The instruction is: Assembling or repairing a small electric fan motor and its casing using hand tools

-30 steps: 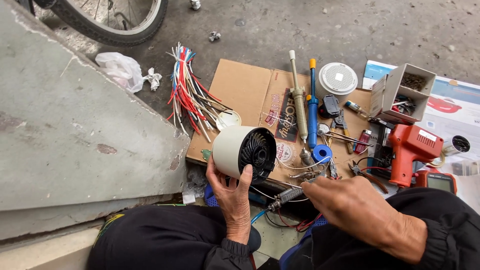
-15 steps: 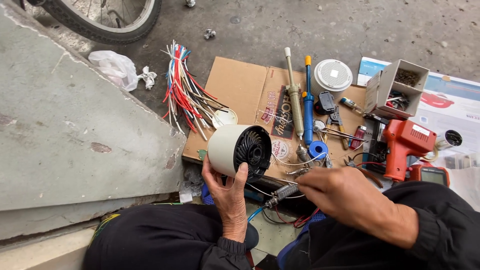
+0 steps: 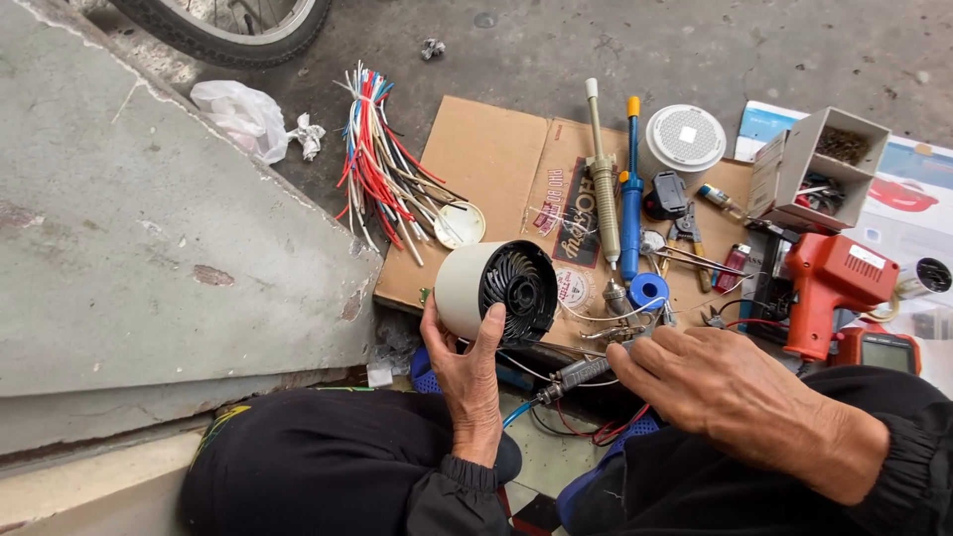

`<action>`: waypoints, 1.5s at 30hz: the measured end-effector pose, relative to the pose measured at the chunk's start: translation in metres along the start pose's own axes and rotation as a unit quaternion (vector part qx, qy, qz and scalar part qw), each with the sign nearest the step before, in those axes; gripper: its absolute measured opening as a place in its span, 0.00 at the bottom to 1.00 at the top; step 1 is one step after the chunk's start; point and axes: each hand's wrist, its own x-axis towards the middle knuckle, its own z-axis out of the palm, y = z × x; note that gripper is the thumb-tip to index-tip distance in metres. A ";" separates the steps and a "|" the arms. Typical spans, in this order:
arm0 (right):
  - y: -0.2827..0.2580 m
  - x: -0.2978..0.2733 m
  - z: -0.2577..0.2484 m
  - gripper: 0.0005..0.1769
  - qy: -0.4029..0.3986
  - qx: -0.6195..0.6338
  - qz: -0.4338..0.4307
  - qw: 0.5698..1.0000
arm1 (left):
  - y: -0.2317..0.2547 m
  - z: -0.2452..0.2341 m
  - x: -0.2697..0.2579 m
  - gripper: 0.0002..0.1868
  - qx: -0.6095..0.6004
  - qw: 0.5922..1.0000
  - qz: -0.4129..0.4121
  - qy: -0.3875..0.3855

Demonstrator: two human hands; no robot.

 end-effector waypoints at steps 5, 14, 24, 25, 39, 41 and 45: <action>-0.002 0.003 0.004 0.19 -0.032 0.079 0.058 0.995 | -0.001 -0.002 0.001 0.55 -0.002 1.000 0.001 0.004; -0.008 0.007 0.005 0.01 -0.059 0.116 0.156 0.979 | -0.007 -0.002 0.004 0.53 -0.010 1.000 0.000 0.000; -0.012 0.015 -0.002 0.10 -0.017 0.195 0.195 0.961 | -0.007 -0.002 0.003 0.55 -0.016 1.000 0.007 -0.002; -0.011 0.016 -0.002 0.10 -0.018 0.195 0.198 0.960 | -0.004 0.000 0.002 0.56 -0.015 1.000 -0.007 0.000; -0.009 0.014 0.015 0.12 -0.027 0.245 0.212 0.946 | 0.004 0.006 -0.004 0.55 0.003 1.000 -0.012 0.022; -0.008 0.011 0.017 0.11 -0.022 0.242 0.211 0.947 | 0.002 0.007 -0.003 0.56 0.005 1.000 -0.017 0.021; -0.007 0.017 -0.004 0.08 -0.038 0.274 0.241 0.930 | -0.005 0.008 0.002 0.55 -0.004 1.000 -0.014 0.028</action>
